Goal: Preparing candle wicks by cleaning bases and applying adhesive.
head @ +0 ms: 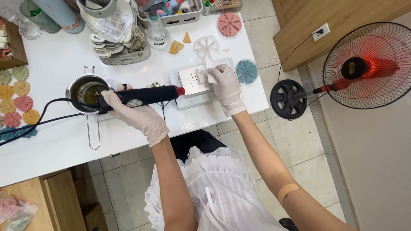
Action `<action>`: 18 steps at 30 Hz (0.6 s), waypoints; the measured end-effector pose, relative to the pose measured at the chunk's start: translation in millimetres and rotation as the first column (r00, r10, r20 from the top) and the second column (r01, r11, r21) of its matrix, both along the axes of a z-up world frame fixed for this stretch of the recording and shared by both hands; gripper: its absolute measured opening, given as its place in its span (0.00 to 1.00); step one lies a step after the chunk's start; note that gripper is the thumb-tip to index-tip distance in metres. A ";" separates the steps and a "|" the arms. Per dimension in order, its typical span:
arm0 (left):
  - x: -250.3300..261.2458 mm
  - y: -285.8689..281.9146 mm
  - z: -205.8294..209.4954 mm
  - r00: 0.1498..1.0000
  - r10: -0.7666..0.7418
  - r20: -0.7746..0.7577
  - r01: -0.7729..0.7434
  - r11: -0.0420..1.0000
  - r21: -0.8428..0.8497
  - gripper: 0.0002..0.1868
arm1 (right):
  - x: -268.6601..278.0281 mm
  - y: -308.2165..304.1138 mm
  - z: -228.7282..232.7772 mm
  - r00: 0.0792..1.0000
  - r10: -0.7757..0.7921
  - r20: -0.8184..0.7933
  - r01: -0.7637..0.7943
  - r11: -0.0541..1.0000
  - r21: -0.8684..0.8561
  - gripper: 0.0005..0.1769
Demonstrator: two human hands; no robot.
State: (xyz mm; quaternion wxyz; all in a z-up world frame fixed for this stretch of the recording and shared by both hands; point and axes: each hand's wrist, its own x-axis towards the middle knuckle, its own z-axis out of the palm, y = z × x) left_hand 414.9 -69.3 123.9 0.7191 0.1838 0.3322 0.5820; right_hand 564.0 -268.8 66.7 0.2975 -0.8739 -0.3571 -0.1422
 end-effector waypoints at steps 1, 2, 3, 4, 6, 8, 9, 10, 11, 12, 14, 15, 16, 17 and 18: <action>0.0 -0.8 1.5 1.000 0.001 0.023 -0.001 1.000 -0.013 0.30 | -2.5 2.6 -0.2 0.999 -0.031 -0.022 0.031 0.999 0.007 0.25; -1.7 -1.4 1.2 1.000 0.004 0.023 -0.004 1.000 -0.011 0.30 | -5.8 3.7 -0.4 0.999 -0.028 -0.021 0.029 1.000 0.009 0.25; -1.2 -1.5 1.5 1.000 -0.002 0.027 0.002 1.000 -0.005 0.30 | -6.9 5.1 0.3 0.997 -0.036 -0.065 0.037 0.999 0.017 0.22; -0.4 -1.7 2.1 1.000 -0.008 0.031 0.008 1.000 0.001 0.30 | -7.7 6.4 1.1 0.993 -0.043 -0.109 0.045 0.999 0.024 0.19; -1.3 -2.1 -1.0 0.999 -0.009 0.035 0.009 1.000 0.004 0.30 | -14.2 10.1 12.9 0.987 -0.063 -0.148 0.066 0.998 0.016 0.16; 0.3 -1.3 -4.1 0.999 -0.013 0.042 0.012 1.000 0.010 0.30 | -13.8 10.9 12.0 0.979 -0.084 -0.184 0.087 0.996 0.010 0.15; 0.9 -1.6 -6.4 0.999 -0.013 0.035 0.013 1.000 0.001 0.30 | -11.5 8.7 4.7 0.956 -0.071 -0.286 0.091 0.994 0.057 0.13; 1.7 -2.0 -8.6 1.000 -0.014 0.028 0.014 1.000 -0.008 0.31 | -9.0 6.5 -2.7 0.922 -0.051 -0.385 0.098 0.990 0.104 0.12; 4.3 -0.9 -12.2 0.999 -0.016 0.035 0.016 1.000 -0.002 0.31 | -8.1 8.3 -1.7 0.924 -0.051 -0.379 0.100 0.989 0.109 0.12; 7.1 -0.1 -15.6 0.999 -0.016 0.030 0.016 1.000 0.001 0.31 | -7.1 9.9 -0.6 0.871 -0.061 -0.488 0.137 0.983 0.122 0.12; 13.3 -0.3 -19.4 0.999 -0.020 0.031 0.020 1.000 0.007 0.32 | -4.1 11.4 -1.4 0.808 -0.066 -0.585 0.176 0.975 0.134 0.12; 16.6 -0.5 -20.1 0.999 -0.033 0.033 0.033 0.999 -0.027 0.33 | -1.9 12.3 -3.5 0.829 -0.089 -0.553 0.180 0.977 0.113 0.12; 19.9 -0.7 -20.7 0.998 -0.046 0.035 0.048 0.997 -0.060 0.34 | 0.3 13.2 -5.5 0.847 -0.112 -0.519 0.185 0.978 0.092 0.12; 22.5 -0.2 -24.1 0.998 -0.047 0.042 0.050 0.997 -0.057 0.34 | 1.9 14.3 -7.0 0.851 -0.112 -0.513 0.186 0.978 0.096 0.12; 25.2 0.2 -27.4 0.998 -0.047 0.030 0.049 0.997 -0.058 0.35 | 3.5 15.2 -8.3 0.816 -0.125 -0.565 0.223 0.969 0.107 0.12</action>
